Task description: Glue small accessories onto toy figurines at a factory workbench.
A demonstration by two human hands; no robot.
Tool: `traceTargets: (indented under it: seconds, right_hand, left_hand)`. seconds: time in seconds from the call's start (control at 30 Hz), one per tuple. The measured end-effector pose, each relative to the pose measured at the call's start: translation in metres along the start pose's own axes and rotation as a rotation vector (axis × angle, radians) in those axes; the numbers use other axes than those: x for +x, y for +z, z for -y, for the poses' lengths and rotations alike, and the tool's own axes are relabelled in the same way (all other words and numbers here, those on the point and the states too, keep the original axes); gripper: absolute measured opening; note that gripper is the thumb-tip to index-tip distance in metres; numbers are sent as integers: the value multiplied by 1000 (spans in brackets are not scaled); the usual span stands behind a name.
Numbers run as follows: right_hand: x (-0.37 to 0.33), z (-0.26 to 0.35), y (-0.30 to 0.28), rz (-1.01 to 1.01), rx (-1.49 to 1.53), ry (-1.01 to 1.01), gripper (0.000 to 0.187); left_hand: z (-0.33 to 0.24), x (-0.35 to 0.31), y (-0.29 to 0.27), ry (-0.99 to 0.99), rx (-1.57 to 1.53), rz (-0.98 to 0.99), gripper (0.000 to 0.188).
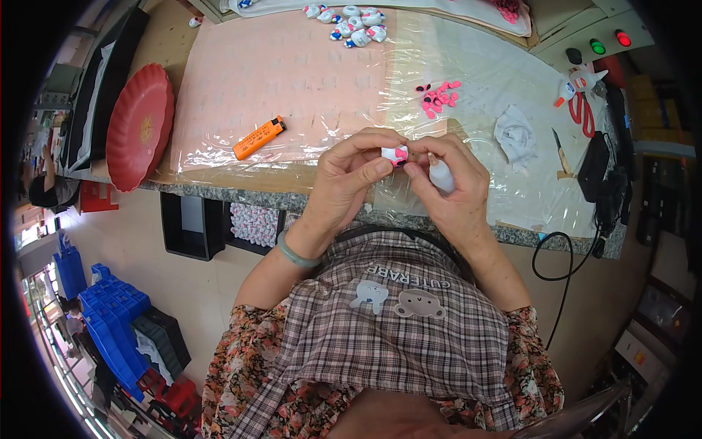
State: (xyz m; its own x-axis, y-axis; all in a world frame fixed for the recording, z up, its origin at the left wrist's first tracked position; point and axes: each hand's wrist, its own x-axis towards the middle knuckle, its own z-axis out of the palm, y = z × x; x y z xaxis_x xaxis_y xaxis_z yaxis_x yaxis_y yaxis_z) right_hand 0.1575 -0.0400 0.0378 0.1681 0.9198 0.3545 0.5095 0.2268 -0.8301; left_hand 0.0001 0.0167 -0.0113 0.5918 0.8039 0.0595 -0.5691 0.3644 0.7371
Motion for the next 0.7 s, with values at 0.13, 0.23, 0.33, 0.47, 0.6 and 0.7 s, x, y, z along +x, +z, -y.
traceTargets:
  seconds: [0.13,0.23,0.33,0.47,0.6,0.7]
  right_hand:
    - [0,-3,2,-19,-17,8,20]
    - [1,-2,4,-31,-18,-11,18]
    - [1,-8,5,-27,-39,-4,17]
    - [-3,-13,8,-20,28,88,17]
    - [-6,-13,12,-26,76,170,15]
    - [-8,-15,13,-30,96,206,15]
  left_hand:
    - [3,2,1,20,40,-15,26]
    - [3,1,3,79,96,-19,26]
    - [4,3,5,173,184,-29,26]
    - [8,2,3,232,339,-43,25]
    - [8,-2,6,244,384,-89,24]
    - [9,-4,9,250,393,-115,24]
